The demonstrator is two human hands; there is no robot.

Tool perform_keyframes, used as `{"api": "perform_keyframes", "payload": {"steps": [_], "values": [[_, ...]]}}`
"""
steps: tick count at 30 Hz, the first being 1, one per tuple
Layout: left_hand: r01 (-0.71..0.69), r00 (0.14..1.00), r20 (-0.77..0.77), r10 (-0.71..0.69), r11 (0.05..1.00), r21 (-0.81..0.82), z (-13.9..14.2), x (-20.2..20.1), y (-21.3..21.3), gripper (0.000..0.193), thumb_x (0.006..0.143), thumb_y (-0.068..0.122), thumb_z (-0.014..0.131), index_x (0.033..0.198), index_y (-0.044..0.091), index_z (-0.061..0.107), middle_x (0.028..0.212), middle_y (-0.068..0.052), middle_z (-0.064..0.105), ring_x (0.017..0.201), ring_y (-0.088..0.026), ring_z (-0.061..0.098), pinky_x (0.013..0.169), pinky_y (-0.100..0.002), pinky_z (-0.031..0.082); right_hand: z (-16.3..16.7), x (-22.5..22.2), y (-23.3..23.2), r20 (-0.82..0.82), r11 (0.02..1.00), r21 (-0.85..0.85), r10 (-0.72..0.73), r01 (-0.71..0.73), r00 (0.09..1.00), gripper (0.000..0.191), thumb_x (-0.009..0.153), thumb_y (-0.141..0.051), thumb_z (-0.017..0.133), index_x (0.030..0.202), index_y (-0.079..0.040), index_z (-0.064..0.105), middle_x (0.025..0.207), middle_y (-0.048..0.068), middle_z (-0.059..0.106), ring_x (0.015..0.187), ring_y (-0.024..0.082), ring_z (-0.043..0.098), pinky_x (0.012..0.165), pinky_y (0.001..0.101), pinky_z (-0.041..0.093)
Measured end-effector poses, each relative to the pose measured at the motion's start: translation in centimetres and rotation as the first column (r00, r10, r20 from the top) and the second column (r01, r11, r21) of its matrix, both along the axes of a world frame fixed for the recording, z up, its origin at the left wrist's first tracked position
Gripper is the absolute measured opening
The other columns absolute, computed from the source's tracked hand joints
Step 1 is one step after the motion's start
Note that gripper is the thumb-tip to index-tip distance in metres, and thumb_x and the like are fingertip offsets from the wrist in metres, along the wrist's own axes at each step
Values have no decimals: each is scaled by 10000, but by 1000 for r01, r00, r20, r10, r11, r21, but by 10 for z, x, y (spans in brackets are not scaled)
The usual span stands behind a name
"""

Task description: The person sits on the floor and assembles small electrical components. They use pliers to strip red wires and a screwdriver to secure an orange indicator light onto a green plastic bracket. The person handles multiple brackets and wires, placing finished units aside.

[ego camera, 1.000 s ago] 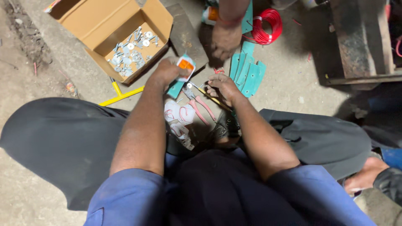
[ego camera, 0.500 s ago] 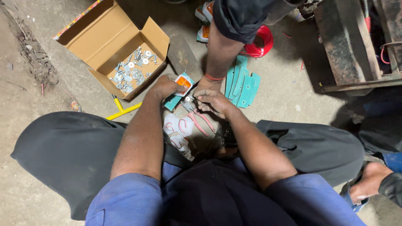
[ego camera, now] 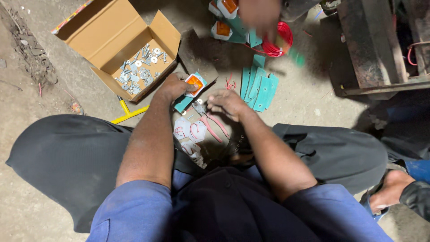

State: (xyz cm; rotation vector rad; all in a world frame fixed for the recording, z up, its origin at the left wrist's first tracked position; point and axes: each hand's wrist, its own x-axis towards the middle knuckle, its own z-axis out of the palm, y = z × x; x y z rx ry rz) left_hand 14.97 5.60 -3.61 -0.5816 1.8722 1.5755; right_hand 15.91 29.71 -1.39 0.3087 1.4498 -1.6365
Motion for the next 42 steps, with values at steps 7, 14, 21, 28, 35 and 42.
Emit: {"api": "perform_keyframes", "payload": {"steps": [7,14,21,28,35,42], "values": [[39,998,-54,-44,996,-84,8,0,-2,556,736,190,881,1258,99,711,1131,-107,742,1003,-178,700,939,-306,508,9,-31,-1,-82,938,57,-336,341,938,211,973,-108,676,1162,-15,689,980,39,704,874,142,690,813,274,597],[-16,1000,-19,16,999,40,17,-3,1,540,745,187,863,1257,94,718,1138,-118,775,1002,-188,727,929,-318,538,8,-38,-14,-86,926,33,-371,375,925,246,954,-76,689,1189,-4,689,1003,51,712,864,147,694,807,279,602],[-32,996,-86,32,999,2,7,-3,3,542,736,188,891,1235,96,701,1112,-118,759,984,-184,716,901,-309,535,4,-50,-20,-93,956,73,-278,285,956,259,986,-95,643,1227,-13,688,1019,52,719,854,118,690,724,231,585],[-45,990,-136,49,998,34,2,0,6,505,740,134,882,1211,128,702,1084,-105,753,953,-176,714,856,-304,559,-7,-77,-28,-176,984,177,8,23,984,232,982,-64,653,1187,27,713,943,51,725,729,93,625,622,230,517],[-31,974,-221,47,997,77,1,-2,5,509,734,108,893,1213,98,722,1128,-71,746,990,-156,709,889,-293,556,-13,-89,-36,-194,949,270,220,-163,956,159,972,-86,666,1051,5,768,786,19,695,653,83,579,578,237,476],[-64,990,-116,79,990,127,2,-2,6,513,738,108,873,1228,92,720,1084,-86,770,935,-148,716,863,-285,563,-20,-84,-44,-354,940,328,210,-89,911,79,906,-48,751,939,20,775,757,27,702,603,92,565,560,255,478]]}}
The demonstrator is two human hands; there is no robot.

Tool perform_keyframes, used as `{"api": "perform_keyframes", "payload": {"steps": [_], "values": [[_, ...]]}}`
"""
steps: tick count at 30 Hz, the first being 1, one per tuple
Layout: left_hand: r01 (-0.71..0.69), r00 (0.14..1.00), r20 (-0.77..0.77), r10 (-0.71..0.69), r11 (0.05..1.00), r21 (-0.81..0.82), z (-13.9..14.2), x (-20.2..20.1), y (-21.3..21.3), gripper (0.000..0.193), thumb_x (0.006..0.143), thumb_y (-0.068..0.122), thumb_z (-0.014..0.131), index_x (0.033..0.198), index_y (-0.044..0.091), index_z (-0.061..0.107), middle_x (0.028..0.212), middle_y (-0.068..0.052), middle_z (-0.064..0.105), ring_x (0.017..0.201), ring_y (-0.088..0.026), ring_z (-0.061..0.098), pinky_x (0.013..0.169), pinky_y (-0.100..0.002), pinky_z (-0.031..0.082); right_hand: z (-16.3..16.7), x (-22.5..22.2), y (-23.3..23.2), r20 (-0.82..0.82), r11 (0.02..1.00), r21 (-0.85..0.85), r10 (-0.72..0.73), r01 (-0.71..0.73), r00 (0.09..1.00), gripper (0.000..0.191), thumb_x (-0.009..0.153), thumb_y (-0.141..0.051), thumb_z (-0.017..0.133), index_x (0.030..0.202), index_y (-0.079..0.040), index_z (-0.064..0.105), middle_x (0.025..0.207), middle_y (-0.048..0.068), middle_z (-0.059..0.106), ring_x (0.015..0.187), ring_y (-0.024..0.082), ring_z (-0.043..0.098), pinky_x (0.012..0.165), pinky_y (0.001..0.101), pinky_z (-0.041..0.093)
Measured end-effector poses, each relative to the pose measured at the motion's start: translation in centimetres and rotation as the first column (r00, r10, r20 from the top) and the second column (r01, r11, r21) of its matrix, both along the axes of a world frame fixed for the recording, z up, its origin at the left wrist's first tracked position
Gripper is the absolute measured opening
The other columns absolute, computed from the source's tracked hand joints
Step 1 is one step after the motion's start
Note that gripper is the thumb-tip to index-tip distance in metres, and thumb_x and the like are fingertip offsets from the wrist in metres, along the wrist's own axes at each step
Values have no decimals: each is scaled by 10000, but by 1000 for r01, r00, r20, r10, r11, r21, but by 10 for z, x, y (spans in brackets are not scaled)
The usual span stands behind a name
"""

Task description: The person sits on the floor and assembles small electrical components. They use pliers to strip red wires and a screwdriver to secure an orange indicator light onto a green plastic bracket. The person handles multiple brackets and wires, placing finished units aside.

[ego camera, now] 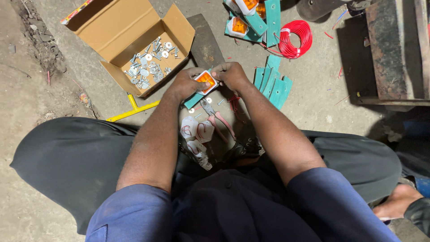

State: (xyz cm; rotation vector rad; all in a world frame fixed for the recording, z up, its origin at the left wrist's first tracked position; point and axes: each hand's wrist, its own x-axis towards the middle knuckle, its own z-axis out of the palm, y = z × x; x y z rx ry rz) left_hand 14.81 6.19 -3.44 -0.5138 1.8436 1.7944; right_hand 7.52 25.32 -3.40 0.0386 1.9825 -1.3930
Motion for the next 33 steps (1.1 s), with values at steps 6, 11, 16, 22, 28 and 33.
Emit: {"api": "perform_keyframes", "payload": {"steps": [6,11,16,22,28,33], "values": [[1,1000,6,-1,1000,-6,2,0,0,465,771,119,858,1214,65,727,1068,-82,777,922,-136,714,861,-280,553,-4,7,-3,-99,998,-9,-60,60,993,60,878,-47,775,909,0,751,765,19,711,617,77,591,567,245,490],[4,999,34,-3,1000,-15,4,0,0,447,791,139,845,1215,57,733,1065,-93,784,918,-141,717,867,-292,550,7,11,-10,-123,996,23,-78,81,989,78,877,-71,778,910,-6,750,754,22,701,615,84,585,560,251,481],[21,1000,10,-21,996,-89,0,1,-1,490,774,154,863,1234,61,723,1089,-99,774,955,-159,717,900,-294,541,13,16,10,68,950,-19,-310,312,948,130,990,-132,677,938,-19,715,761,51,677,612,115,593,564,268,497],[7,1000,15,-6,996,-83,-1,1,0,499,759,177,865,1224,67,723,1104,-96,772,979,-172,725,905,-302,547,-16,48,55,-33,934,74,-349,351,937,189,884,21,516,977,4,679,832,83,719,658,184,676,603,327,569],[11,1000,7,-10,991,-135,7,3,1,449,779,190,848,1192,57,734,1062,-105,776,932,-176,724,859,-307,557,-13,77,49,-522,878,451,116,158,845,193,830,-43,675,1019,-12,704,1006,217,703,910,386,703,815,441,550],[9,1000,12,-7,990,-140,6,1,4,450,782,200,852,1182,40,722,1036,-105,768,900,-171,716,818,-303,560,-1,125,24,-252,740,646,440,-189,862,227,893,-138,555,1090,-70,645,1097,212,663,1016,402,664,873,509,527]]}}
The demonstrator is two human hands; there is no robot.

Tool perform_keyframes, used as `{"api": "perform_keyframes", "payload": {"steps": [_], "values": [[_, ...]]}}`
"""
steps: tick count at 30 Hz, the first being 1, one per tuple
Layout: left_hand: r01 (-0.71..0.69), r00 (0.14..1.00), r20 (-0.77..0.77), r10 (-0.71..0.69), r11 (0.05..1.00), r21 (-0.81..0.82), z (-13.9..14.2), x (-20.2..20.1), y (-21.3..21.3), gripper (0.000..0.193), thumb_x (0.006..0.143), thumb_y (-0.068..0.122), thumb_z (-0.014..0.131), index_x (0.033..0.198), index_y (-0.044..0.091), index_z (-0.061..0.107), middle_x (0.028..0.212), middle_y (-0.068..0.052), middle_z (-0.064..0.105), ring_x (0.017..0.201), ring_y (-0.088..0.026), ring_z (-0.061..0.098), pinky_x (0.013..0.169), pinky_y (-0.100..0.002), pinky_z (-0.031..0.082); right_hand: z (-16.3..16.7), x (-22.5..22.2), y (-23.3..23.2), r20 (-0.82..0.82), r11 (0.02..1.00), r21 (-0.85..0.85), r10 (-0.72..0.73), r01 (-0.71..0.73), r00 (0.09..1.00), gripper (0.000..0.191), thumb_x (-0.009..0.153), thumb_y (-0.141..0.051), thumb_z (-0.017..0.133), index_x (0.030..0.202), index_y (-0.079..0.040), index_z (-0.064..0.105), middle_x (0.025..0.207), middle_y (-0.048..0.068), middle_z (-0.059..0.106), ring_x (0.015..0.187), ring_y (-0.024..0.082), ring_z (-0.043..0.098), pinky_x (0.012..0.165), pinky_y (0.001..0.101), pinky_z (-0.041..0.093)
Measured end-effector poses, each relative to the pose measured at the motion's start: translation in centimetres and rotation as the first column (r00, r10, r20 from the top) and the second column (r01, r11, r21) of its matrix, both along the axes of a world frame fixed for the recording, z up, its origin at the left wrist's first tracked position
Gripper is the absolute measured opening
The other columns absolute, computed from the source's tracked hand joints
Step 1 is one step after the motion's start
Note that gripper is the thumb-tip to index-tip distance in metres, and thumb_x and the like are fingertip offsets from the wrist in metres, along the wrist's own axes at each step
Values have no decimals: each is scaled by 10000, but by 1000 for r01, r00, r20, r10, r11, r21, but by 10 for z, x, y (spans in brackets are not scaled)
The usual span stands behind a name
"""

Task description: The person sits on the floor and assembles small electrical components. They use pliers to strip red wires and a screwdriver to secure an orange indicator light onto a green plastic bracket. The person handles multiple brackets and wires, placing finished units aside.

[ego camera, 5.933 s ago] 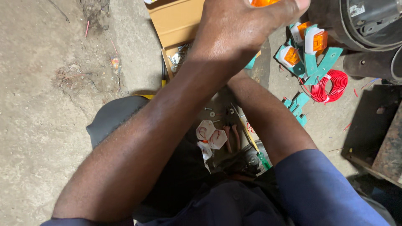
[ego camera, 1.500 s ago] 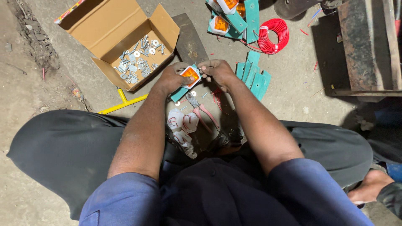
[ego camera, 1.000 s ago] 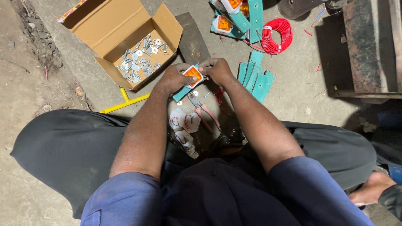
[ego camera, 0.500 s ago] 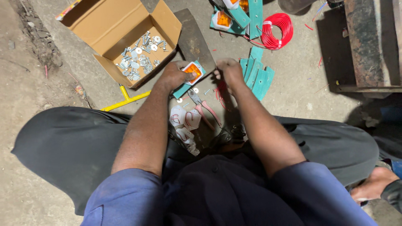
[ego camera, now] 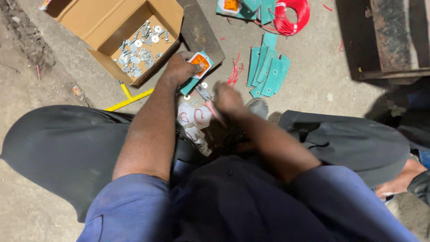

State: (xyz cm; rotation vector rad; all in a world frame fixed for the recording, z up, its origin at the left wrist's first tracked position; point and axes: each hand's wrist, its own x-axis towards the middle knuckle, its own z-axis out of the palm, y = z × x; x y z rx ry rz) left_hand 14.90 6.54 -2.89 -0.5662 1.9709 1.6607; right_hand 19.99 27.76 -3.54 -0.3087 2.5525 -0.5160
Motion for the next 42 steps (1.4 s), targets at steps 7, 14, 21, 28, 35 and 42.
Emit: {"api": "perform_keyframes", "payload": {"steps": [7,14,21,28,35,42], "values": [[-9,998,-55,3,995,-102,-7,-2,4,484,763,243,885,1163,35,708,1043,-107,763,908,-170,709,835,-302,551,-27,48,-1,-61,915,295,306,-276,950,310,926,-260,591,1149,-51,538,1037,165,580,906,337,654,636,462,579],[23,998,-64,-29,996,-90,-5,-1,2,437,790,255,871,1151,44,742,1044,-117,778,922,-180,722,859,-304,549,-31,54,3,-167,949,273,211,-161,963,351,998,-343,559,1138,-21,557,997,205,619,848,371,669,653,499,568],[-55,998,-40,56,998,25,0,-2,1,456,779,195,866,1174,8,734,1058,-129,782,907,-177,734,854,-292,569,2,9,49,285,991,-32,135,-132,949,357,876,-297,684,1055,11,672,938,233,695,874,368,678,774,461,540],[-93,995,32,90,992,90,-3,-6,1,386,795,127,842,1145,-7,749,1007,-136,788,850,-170,745,792,-301,600,57,1,73,783,897,-207,-88,391,616,443,709,-10,602,1116,-158,690,741,79,624,486,214,475,443,383,367],[-31,999,-30,31,999,8,-9,-5,0,338,793,123,853,1104,11,784,996,-112,790,848,-160,724,798,-303,573,84,-10,34,721,272,-692,302,668,623,177,730,62,600,837,-58,525,1232,172,616,1315,303,592,1178,455,453],[-58,998,-6,58,998,-21,-2,-5,2,403,768,176,871,1134,37,771,1024,-102,789,883,-151,720,835,-290,558,148,-29,24,655,66,-748,227,660,721,312,802,52,537,1105,-12,578,1172,198,647,1205,365,653,1109,576,529]]}}
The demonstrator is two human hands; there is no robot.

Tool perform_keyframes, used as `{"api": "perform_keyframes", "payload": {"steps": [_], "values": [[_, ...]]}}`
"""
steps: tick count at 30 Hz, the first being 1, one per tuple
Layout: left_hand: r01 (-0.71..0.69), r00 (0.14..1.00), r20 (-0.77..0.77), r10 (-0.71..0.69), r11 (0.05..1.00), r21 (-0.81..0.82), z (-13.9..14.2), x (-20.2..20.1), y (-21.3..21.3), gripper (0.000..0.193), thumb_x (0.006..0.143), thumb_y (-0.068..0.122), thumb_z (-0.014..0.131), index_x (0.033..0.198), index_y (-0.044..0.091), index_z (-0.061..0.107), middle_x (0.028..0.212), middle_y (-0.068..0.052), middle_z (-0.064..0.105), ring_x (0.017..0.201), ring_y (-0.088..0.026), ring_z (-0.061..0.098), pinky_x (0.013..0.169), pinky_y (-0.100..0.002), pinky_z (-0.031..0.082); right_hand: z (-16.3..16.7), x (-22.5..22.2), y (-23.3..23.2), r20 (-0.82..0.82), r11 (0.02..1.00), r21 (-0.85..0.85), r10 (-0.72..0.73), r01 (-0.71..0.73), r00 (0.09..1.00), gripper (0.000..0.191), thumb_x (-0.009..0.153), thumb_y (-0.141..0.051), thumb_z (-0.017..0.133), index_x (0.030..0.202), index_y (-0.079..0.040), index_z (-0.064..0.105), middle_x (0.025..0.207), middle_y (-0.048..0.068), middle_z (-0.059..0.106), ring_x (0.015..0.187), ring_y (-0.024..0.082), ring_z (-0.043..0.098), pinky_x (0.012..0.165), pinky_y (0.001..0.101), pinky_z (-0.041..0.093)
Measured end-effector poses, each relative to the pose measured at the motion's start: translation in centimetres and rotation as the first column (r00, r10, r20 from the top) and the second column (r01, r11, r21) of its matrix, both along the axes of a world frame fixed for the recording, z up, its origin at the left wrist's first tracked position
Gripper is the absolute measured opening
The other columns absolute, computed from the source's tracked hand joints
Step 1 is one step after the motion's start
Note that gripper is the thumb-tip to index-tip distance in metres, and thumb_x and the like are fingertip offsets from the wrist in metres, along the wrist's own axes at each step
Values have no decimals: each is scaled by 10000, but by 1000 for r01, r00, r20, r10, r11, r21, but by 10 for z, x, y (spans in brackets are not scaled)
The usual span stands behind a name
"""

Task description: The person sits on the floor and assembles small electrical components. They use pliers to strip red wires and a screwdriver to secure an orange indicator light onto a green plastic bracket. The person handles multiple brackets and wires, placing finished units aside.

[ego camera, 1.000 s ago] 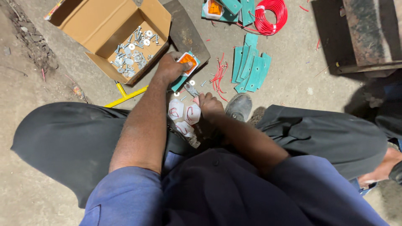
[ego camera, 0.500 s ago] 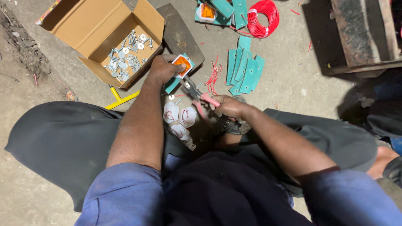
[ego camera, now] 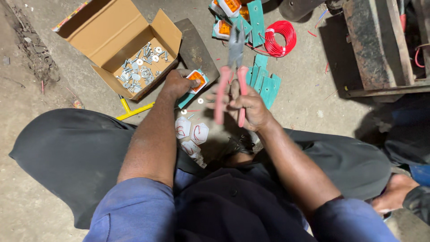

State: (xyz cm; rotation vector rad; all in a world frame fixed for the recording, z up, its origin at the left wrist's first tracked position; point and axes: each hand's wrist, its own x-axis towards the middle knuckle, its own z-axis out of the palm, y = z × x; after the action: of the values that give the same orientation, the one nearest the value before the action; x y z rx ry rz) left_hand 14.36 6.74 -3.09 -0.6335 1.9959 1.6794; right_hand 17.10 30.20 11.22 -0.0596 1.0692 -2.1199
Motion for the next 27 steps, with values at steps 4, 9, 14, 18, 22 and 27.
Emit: {"api": "perform_keyframes", "payload": {"steps": [4,9,14,18,22,27], "values": [[6,1000,19,-6,1000,-8,0,-1,0,407,774,177,876,1140,37,761,1019,-100,786,878,-159,723,836,-301,563,-9,-7,10,-123,814,573,-25,92,992,489,958,-87,558,1434,-107,452,994,113,677,782,251,684,682,409,584],[53,998,-16,-54,998,-45,-4,-2,-1,401,771,172,866,1147,70,772,1046,-98,784,898,-162,723,862,-301,554,-56,4,3,-299,531,837,241,132,923,461,1000,-232,615,1422,-76,512,948,72,638,757,127,628,654,311,557],[54,997,-59,-57,998,-37,-7,0,1,394,775,181,866,1141,65,777,1073,-106,786,947,-180,718,899,-302,541,-67,6,0,-469,533,799,265,277,842,446,1072,-364,553,1366,-28,559,973,81,667,822,111,626,718,302,522],[76,996,-40,-79,995,-66,-10,1,1,407,786,185,858,1169,84,762,1071,-114,776,950,-184,719,906,-295,531,-60,1,3,-592,732,546,-8,409,806,515,1087,-474,453,1327,-24,514,1002,79,612,809,77,611,705,271,529],[86,994,-63,-89,995,-47,-15,-1,1,400,787,184,845,1164,78,759,1065,-119,787,939,-185,729,891,-302,547,-75,6,3,-749,754,425,-17,500,662,558,1135,-494,402,1382,-6,514,1106,182,597,942,163,595,805,333,523],[81,993,-84,-87,994,-79,-24,1,4,355,803,180,832,1135,64,781,1043,-128,793,921,-186,737,871,-312,553,-100,-5,-5,-359,311,926,546,214,757,538,1095,-478,411,1320,-17,574,1163,315,675,1115,466,655,931,514,502]]}}
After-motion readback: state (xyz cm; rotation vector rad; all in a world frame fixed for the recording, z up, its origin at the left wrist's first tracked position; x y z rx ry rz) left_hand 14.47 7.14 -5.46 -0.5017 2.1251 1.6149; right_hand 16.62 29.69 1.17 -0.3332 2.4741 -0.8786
